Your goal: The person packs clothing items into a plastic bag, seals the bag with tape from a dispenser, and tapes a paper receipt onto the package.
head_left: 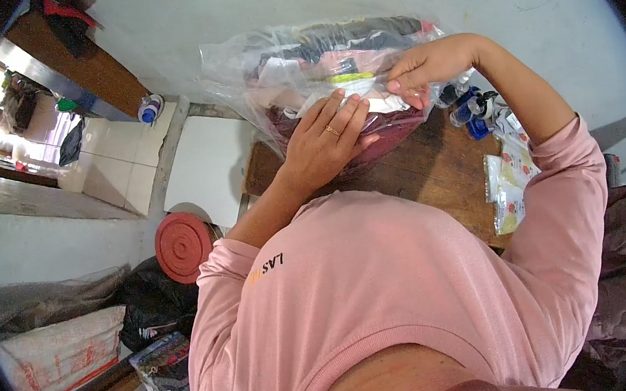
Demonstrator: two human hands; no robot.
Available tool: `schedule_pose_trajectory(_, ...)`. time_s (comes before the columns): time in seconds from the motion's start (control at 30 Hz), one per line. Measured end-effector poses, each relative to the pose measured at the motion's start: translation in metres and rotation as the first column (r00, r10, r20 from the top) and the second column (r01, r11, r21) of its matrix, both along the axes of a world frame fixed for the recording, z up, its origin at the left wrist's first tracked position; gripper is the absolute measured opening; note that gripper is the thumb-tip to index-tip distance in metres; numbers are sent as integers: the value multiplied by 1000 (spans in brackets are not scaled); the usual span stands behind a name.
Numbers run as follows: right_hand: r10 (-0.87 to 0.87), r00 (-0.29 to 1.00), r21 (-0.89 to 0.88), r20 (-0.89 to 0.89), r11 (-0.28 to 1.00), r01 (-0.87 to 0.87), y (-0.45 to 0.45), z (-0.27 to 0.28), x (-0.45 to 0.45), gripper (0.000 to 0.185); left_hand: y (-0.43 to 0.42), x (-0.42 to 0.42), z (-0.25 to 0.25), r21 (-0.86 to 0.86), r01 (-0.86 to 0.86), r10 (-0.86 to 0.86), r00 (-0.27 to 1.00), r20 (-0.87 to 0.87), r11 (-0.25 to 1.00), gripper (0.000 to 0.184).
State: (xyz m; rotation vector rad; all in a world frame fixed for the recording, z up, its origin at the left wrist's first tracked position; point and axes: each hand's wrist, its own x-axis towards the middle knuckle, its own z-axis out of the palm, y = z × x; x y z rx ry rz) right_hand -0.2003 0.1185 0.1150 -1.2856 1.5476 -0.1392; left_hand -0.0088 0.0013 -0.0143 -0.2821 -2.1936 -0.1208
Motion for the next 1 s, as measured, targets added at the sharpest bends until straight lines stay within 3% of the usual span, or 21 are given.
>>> schedule_pose_trajectory(0.07,71,997,-36,10,997,-71,2,-4,1,44,0,2,2,4,2,-2,1000,7,1000,49)
schedule_pose_trajectory(0.27,67,997,-35,-27,997,-68,-3,0,12,47,1,3,7,13,4,-5,999,34,1000,48)
schedule_pose_trajectory(0.53,126,980,-14,-153,991,-130,-9,-2,16,48,-1,0,0,120,71,-68,997,-34,990,51)
schedule_pose_trajectory(0.67,130,959,-90,-253,984,-157,-7,-4,19,48,1,3,5,61,26,-28,999,19,998,51)
schedule_pose_trajectory(0.77,34,927,-54,-372,997,-58,-4,2,32,48,0,3,4,23,6,-8,998,59,1000,51)
schedule_pose_trajectory(0.87,-56,787,-40,-614,998,41,1,8,38,52,0,3,4,21,-2,1,997,76,1000,51)
schedule_pose_trajectory(1.0,-137,724,-174,-676,984,24,22,-1,29,51,3,4,8,-13,-23,25,994,104,1000,49)
